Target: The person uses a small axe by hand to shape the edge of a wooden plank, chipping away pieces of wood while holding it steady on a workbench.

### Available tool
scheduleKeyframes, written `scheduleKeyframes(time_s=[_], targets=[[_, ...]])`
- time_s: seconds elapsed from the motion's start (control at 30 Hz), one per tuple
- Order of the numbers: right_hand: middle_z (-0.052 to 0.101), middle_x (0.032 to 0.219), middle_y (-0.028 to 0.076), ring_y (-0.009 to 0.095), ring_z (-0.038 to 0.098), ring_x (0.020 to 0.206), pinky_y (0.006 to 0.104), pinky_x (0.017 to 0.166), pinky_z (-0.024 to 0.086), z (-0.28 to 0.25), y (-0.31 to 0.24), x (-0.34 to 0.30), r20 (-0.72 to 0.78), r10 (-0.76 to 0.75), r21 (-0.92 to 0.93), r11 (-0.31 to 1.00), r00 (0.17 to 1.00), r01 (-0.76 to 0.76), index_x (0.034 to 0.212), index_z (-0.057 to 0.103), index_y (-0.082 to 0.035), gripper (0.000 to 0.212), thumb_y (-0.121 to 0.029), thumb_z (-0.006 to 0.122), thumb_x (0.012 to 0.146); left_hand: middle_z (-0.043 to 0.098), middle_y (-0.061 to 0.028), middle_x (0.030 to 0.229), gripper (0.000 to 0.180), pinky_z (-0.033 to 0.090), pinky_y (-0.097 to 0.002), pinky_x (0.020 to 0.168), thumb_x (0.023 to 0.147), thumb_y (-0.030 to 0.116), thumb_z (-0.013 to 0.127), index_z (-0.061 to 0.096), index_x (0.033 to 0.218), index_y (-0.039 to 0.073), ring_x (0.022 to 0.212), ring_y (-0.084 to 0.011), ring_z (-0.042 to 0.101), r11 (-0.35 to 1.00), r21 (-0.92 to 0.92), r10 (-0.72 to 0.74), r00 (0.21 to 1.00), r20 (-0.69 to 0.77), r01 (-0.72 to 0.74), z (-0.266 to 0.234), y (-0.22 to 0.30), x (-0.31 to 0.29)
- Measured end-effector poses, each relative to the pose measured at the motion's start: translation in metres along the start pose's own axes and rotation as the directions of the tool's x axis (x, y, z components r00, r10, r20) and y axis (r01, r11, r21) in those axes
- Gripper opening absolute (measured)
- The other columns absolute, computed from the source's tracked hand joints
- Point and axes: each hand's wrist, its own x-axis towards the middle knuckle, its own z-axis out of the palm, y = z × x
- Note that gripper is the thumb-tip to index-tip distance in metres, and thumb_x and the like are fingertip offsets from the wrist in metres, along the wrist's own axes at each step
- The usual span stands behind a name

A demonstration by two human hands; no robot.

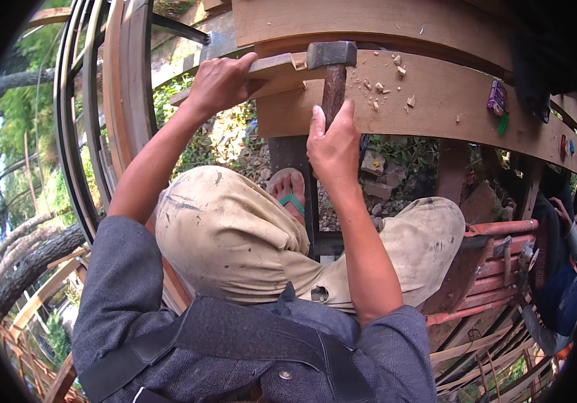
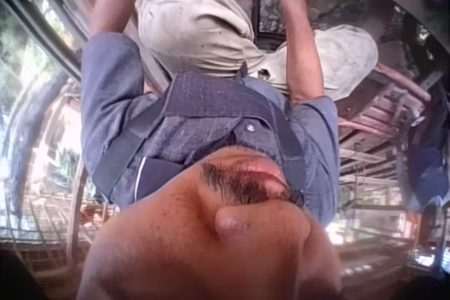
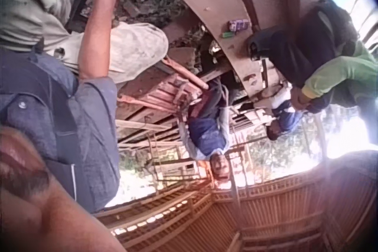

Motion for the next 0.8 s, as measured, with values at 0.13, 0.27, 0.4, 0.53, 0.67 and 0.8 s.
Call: scheduleKeyframes(time_s=[0.13,0.27,0.4,0.53,0.67,0.8], targets=[[0.060,0.074,0.006,0.015,0.062,0.053,0.0324,0.046,0.053,-0.021,-0.029,0.010,0.381,0.227,0.507,0.759,0.896,-0.408,0.117,0.047,-0.004,0.026,-0.026,0.060,0.114,0.078,-0.0194,0.083,0.053,0.060,-0.0538,0.072,0.093,0.053,0.081,0.064,0.119,0.010,0.081,-0.0421,0.078,1.000,-0.016,0.020,1.000,-0.005,-0.020,0.003,-0.011,-0.001],[0.056,0.073,0.003,0.012,0.058,0.053,0.0289,0.047,0.051,-0.040,-0.061,0.013,0.350,0.153,0.680,0.637,0.924,-0.363,0.117,0.047,-0.007,0.027,-0.029,0.062,0.114,0.078,-0.0199,0.084,0.050,0.060,-0.0535,0.072,0.093,0.048,0.082,0.063,0.115,0.008,0.081,-0.0416,0.078,1.000,-0.013,0.008,1.000,-0.014,-0.008,-0.002,-0.008,-0.003],[0.061,0.070,0.005,0.015,0.064,0.053,0.0321,0.047,0.053,-0.037,-0.068,0.009,-0.191,-0.034,0.378,0.920,0.981,0.105,0.118,0.048,-0.002,0.031,-0.028,0.065,0.113,0.078,-0.0196,0.084,0.048,0.061,-0.0532,0.072,0.093,0.047,0.082,0.063,0.112,0.007,0.082,-0.0412,0.078,1.000,-0.011,0.010,1.000,-0.019,-0.010,-0.001,-0.008,-0.005],[0.065,0.069,0.011,0.019,0.068,0.051,0.0371,0.046,0.055,0.006,-0.025,-0.003,0.210,0.213,0.235,0.936,0.954,-0.261,0.118,0.048,0.001,0.030,-0.024,0.064,0.112,0.079,-0.0193,0.087,0.050,0.061,-0.0532,0.074,0.093,0.051,0.082,0.066,0.115,0.008,0.083,-0.0415,0.078,1.000,-0.024,-0.010,1.000,-0.019,0.009,-0.001,-0.008,-0.004],[0.063,0.066,0.009,0.018,0.065,0.048,0.0357,0.044,0.053,-0.004,-0.043,0.012,0.270,0.190,0.323,0.906,0.944,-0.275,0.117,0.049,0.000,0.026,-0.022,0.062,0.112,0.079,-0.0191,0.085,0.051,0.061,-0.0533,0.073,0.093,0.051,0.082,0.067,0.117,0.008,0.082,-0.0417,0.078,1.000,-0.025,-0.013,1.000,-0.024,0.013,0.002,-0.015,0.003],[0.065,0.071,0.011,0.021,0.069,0.055,0.0387,0.048,0.054,-0.023,-0.054,0.009,-0.225,-0.184,0.134,0.967,0.957,0.218,0.117,0.049,0.000,0.028,-0.023,0.063,0.113,0.079,-0.0185,0.083,0.051,0.061,-0.0536,0.072,0.095,0.052,0.081,0.067,0.116,0.007,0.081,-0.0408,0.079,0.999,-0.006,-0.041,0.999,-0.008,0.041,0.000,-0.012,-0.004]])
